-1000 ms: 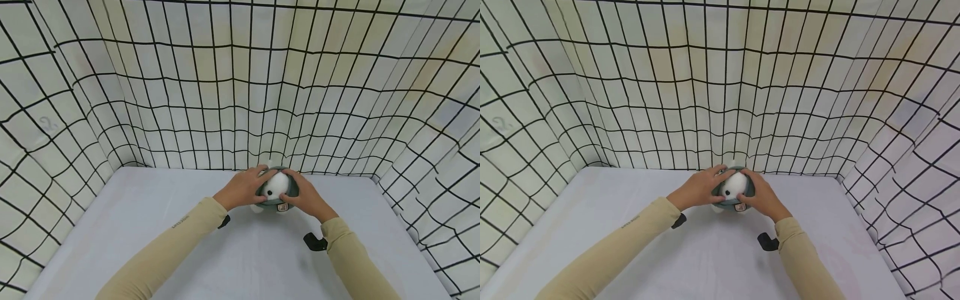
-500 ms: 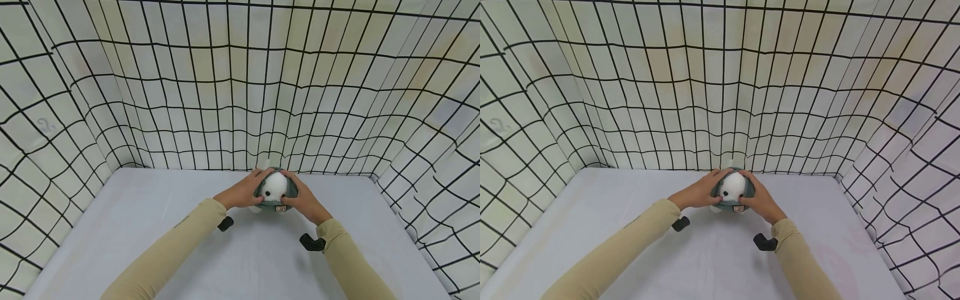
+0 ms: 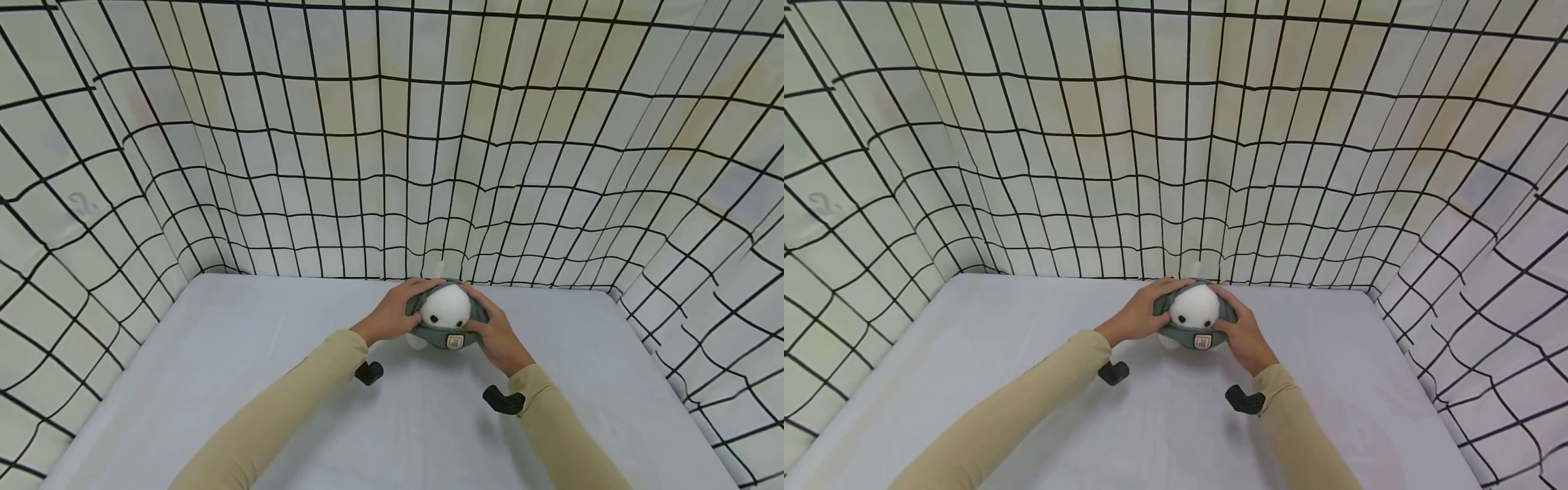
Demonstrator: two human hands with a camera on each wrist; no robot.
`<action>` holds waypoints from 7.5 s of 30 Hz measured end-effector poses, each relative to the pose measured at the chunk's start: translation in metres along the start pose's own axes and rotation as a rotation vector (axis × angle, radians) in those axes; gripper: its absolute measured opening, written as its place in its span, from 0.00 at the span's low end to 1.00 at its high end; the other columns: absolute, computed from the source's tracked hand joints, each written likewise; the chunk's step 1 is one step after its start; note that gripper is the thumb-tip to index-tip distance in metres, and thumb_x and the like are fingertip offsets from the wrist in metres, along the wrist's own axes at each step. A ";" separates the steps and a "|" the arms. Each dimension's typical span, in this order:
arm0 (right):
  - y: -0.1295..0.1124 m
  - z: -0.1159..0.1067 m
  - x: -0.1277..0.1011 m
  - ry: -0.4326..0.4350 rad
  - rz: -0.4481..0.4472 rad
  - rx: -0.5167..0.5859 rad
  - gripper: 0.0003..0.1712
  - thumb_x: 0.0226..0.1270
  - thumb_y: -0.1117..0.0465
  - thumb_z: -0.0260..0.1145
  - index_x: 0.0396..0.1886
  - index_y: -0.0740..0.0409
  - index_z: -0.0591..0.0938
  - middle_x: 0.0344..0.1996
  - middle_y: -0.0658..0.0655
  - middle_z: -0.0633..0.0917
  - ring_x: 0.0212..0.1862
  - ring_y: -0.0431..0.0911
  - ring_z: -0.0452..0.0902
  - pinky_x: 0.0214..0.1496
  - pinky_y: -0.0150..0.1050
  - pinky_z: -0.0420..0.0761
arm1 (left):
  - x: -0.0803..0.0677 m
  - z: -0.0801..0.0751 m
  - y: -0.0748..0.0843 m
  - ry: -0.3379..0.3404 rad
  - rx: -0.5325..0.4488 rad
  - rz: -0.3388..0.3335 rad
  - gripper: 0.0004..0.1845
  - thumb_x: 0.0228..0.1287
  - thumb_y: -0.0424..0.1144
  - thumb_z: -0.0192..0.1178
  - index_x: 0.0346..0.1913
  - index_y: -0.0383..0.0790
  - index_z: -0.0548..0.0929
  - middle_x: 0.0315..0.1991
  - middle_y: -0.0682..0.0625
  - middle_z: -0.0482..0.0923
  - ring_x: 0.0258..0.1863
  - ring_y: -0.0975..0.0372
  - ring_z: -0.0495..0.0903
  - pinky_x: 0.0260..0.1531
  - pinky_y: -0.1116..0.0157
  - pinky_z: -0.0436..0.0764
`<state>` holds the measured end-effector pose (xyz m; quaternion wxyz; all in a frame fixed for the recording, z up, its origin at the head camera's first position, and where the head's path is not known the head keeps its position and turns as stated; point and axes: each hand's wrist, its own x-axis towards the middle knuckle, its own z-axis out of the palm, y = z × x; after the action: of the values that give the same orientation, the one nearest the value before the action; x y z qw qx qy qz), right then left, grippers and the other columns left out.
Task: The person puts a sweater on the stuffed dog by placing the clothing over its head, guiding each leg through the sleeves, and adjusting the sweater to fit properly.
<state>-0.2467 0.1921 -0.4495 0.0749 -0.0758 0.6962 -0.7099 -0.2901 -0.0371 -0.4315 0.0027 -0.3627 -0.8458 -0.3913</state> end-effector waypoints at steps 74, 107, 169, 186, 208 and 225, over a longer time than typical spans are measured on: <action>0.029 0.003 0.001 0.104 0.068 -0.694 0.45 0.74 0.43 0.53 0.78 0.49 0.40 0.73 0.68 0.59 0.74 0.63 0.55 0.72 0.61 0.58 | 0.006 0.026 0.017 0.090 0.859 -0.025 0.49 0.56 0.66 0.59 0.71 0.37 0.59 0.67 0.44 0.67 0.62 0.53 0.72 0.44 0.53 0.80; -0.028 0.016 -0.008 0.206 -0.309 -1.167 0.44 0.56 0.64 0.74 0.68 0.68 0.61 0.57 0.72 0.77 0.56 0.62 0.77 0.54 0.53 0.80 | 0.004 0.021 0.027 0.210 0.842 0.170 0.40 0.56 0.52 0.69 0.68 0.38 0.67 0.63 0.36 0.68 0.54 0.49 0.78 0.46 0.62 0.84; -0.026 -0.006 -0.005 0.073 -0.281 -0.851 0.71 0.46 0.51 0.80 0.78 0.45 0.39 0.76 0.60 0.54 0.74 0.57 0.57 0.70 0.60 0.63 | 0.001 0.015 0.021 0.197 0.744 0.115 0.52 0.54 0.62 0.67 0.76 0.54 0.50 0.72 0.38 0.56 0.37 0.55 0.85 0.26 0.65 0.83; -0.061 0.024 0.015 0.016 -0.414 -1.256 0.57 0.41 0.38 0.79 0.73 0.39 0.64 0.76 0.60 0.55 0.73 0.60 0.58 0.62 0.60 0.73 | -0.016 -0.003 0.007 0.236 0.824 -0.001 0.56 0.52 0.67 0.65 0.77 0.51 0.46 0.73 0.40 0.56 0.28 0.60 0.82 0.14 0.71 0.73; -0.058 0.002 -0.003 0.053 -0.320 -1.269 0.58 0.43 0.45 0.80 0.73 0.51 0.61 0.71 0.62 0.61 0.64 0.61 0.67 0.56 0.57 0.78 | -0.014 0.006 0.006 0.215 0.762 -0.008 0.53 0.56 0.66 0.62 0.77 0.47 0.48 0.71 0.40 0.60 0.25 0.58 0.81 0.14 0.69 0.71; -0.050 -0.030 -0.024 0.172 -0.335 -1.249 0.56 0.42 0.44 0.80 0.68 0.57 0.63 0.64 0.64 0.68 0.56 0.58 0.70 0.51 0.54 0.80 | -0.011 0.017 0.006 0.184 0.769 0.035 0.53 0.56 0.66 0.62 0.76 0.43 0.50 0.68 0.41 0.65 0.33 0.56 0.84 0.19 0.65 0.77</action>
<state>-0.2301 0.2278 -0.4003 -0.1508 -0.1554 0.9600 -0.1774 -0.2737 -0.0295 -0.4429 0.2207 -0.3132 -0.9205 -0.0765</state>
